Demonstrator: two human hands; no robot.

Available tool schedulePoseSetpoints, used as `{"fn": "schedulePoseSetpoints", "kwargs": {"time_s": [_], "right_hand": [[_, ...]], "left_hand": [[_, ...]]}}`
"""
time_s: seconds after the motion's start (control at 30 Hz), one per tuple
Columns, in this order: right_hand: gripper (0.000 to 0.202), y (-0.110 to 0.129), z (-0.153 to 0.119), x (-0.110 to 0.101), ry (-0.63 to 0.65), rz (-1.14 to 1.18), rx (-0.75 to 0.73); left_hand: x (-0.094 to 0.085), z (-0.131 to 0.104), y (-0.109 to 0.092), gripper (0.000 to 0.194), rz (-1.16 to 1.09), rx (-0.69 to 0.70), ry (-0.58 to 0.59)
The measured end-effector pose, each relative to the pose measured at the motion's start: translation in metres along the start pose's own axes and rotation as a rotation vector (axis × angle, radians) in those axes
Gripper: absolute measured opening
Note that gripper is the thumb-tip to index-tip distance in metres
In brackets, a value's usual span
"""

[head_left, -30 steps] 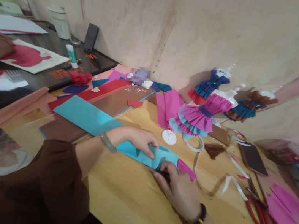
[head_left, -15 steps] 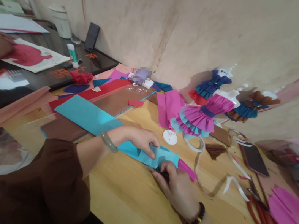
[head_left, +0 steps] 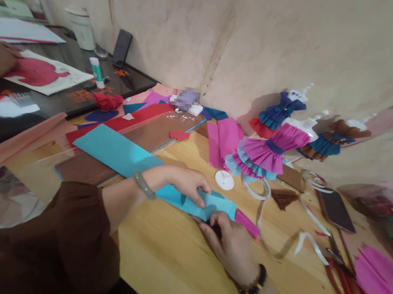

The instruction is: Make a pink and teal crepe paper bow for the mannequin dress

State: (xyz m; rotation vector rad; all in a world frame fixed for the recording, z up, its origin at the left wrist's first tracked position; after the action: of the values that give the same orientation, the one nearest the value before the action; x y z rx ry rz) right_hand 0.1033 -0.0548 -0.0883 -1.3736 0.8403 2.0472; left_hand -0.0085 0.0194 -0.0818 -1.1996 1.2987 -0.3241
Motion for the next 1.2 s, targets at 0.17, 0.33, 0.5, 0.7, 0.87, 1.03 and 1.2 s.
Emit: {"fn": "schedulePoseSetpoints", "kwargs": {"time_s": [0.17, 0.33, 0.5, 0.7, 0.87, 1.03, 1.2], "right_hand": [[0.025, 0.003, 0.001, -0.001, 0.013, 0.002, 0.006], [0.026, 0.006, 0.002, 0.000, -0.002, 0.011, -0.008], [0.025, 0.005, 0.003, 0.002, 0.008, 0.005, -0.001], [0.024, 0.007, 0.006, 0.004, 0.010, 0.019, -0.003], [0.024, 0.011, 0.007, 0.002, -0.008, 0.019, -0.001], [0.027, 0.014, 0.010, 0.002, -0.024, 0.013, -0.015], [0.027, 0.017, 0.010, 0.002, -0.029, 0.011, -0.010]], "left_hand": [[0.000, 0.000, 0.001, 0.016, -0.007, -0.003, 0.006], [0.001, 0.000, 0.000, 0.014, -0.007, -0.016, 0.012], [0.001, 0.000, 0.001, 0.012, 0.003, -0.033, 0.009], [0.000, -0.001, 0.000, 0.010, 0.004, -0.050, 0.008], [0.000, -0.002, 0.001, 0.009, 0.001, -0.058, -0.001], [0.000, -0.002, 0.001, 0.009, 0.007, -0.059, -0.009], [0.000, -0.001, 0.002, 0.011, 0.005, -0.060, -0.016]]}}
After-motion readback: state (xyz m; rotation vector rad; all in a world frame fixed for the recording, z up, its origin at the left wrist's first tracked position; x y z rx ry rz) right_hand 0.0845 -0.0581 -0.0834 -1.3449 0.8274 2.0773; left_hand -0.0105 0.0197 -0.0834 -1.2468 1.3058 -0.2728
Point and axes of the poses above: each hand's wrist, its own z-axis towards the middle knuckle, its own x-axis out of the palm, y = z × x, the point moved 7 cm from there along z, towards the middle knuckle, and after that the axes turned 3 degrees about -z, right-handed, at the moved point
